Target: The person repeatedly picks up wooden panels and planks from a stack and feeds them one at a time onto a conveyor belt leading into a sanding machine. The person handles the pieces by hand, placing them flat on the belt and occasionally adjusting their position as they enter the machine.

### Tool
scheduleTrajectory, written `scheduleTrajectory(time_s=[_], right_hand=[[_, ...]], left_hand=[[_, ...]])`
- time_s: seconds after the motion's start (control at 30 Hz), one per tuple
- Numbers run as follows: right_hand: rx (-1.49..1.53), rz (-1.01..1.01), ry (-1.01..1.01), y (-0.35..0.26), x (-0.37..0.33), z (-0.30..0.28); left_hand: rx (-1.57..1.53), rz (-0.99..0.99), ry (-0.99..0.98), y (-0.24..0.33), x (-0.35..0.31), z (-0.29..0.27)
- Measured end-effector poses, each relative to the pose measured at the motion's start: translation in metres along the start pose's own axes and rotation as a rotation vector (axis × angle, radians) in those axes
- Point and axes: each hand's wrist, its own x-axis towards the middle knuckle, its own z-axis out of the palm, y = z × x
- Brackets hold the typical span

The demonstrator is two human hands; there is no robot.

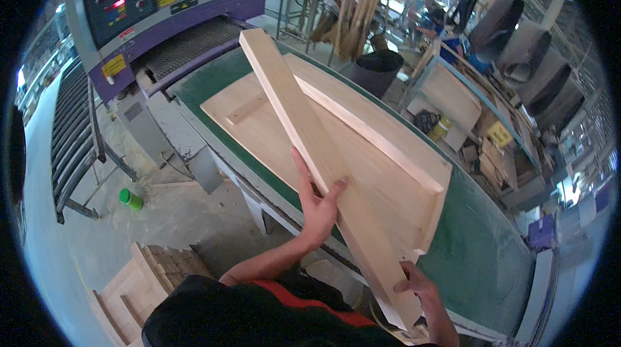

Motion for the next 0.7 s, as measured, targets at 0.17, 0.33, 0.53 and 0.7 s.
scheduleTrajectory(time_s=[0.17,0.33,0.53,0.7], right_hand=[[-0.182,-0.063,0.176,-0.045,-0.007,0.025],[-0.722,-0.132,0.507,-0.086,0.036,0.025],[-1.007,-0.27,0.451,-0.165,0.128,0.005],[-1.302,-0.399,0.624,-0.183,0.19,-0.05]], left_hand=[[-0.235,-0.263,0.105,-0.045,0.015,0.002],[-0.563,-0.499,0.068,-0.109,0.086,-0.022],[-0.075,-0.511,-0.16,-0.093,0.142,-0.031],[0.08,-0.22,-0.309,-0.091,0.158,-0.069]])
